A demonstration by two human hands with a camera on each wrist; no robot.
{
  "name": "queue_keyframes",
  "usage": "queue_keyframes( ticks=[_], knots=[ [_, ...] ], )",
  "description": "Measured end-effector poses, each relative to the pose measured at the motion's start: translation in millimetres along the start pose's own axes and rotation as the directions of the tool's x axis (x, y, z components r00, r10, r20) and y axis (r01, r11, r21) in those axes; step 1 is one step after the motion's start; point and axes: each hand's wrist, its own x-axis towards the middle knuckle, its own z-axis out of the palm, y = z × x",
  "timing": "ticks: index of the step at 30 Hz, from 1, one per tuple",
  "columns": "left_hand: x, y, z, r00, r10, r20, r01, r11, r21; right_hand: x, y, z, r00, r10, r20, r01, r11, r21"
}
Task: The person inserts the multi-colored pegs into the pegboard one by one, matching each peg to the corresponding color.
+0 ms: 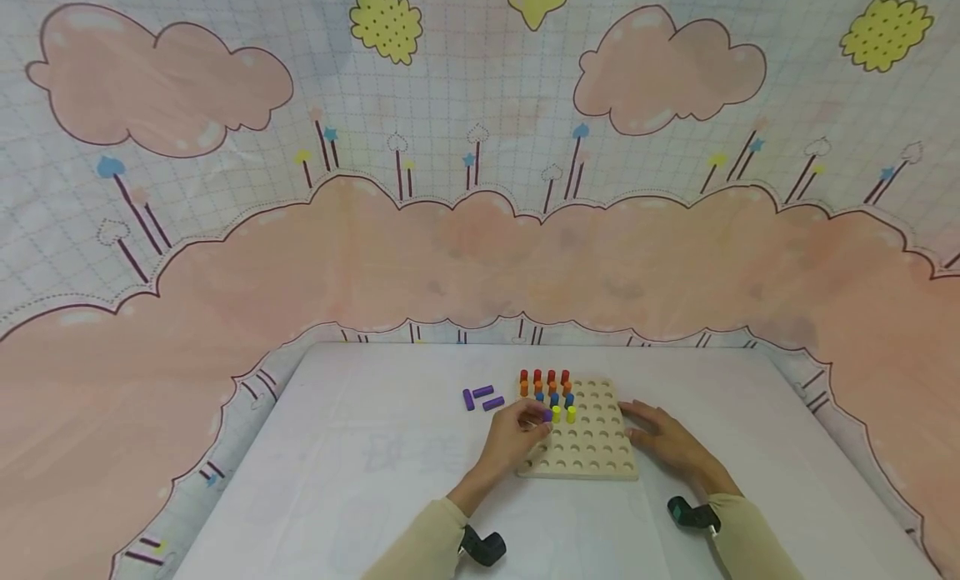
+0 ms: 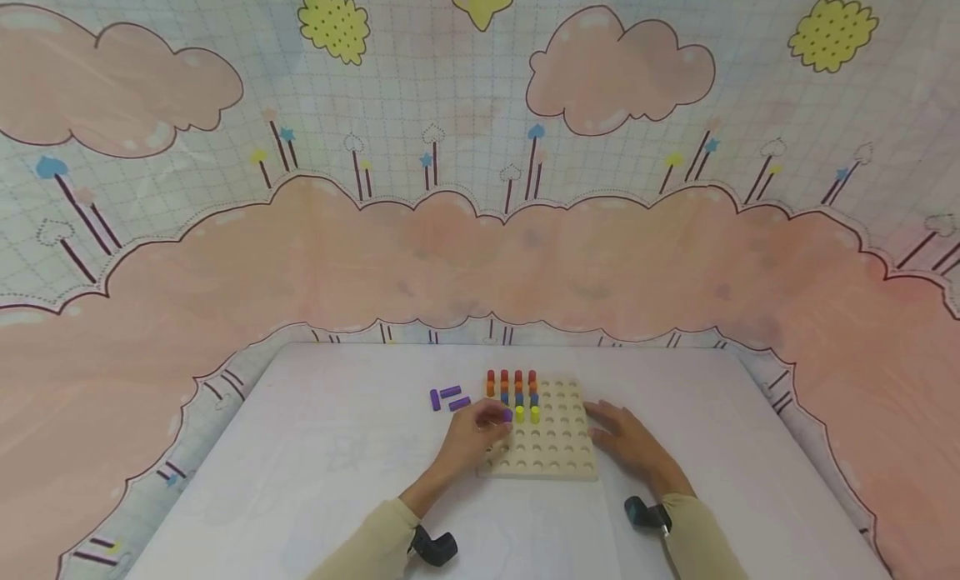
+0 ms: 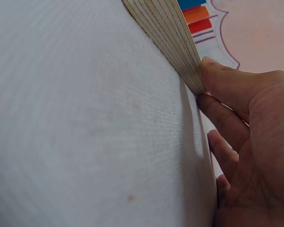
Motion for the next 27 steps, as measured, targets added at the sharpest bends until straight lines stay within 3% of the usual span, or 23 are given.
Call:
queue_keyframes(
  ticks=[13, 27],
  knots=[
    [10.8, -4.0, 30.9, 1.000, -0.016, 0.015, 0.016, 0.999, -0.033, 6, 4, 0, 1.000, -0.013, -0.003, 0.013, 1.000, 0.008],
    [20.3, -3.1, 51.5, 0.999, -0.007, -0.040, 0.010, 0.998, 0.056, 9, 4, -5, 0.999, -0.049, 0.012, 0.049, 0.999, 0.003]
  ],
)
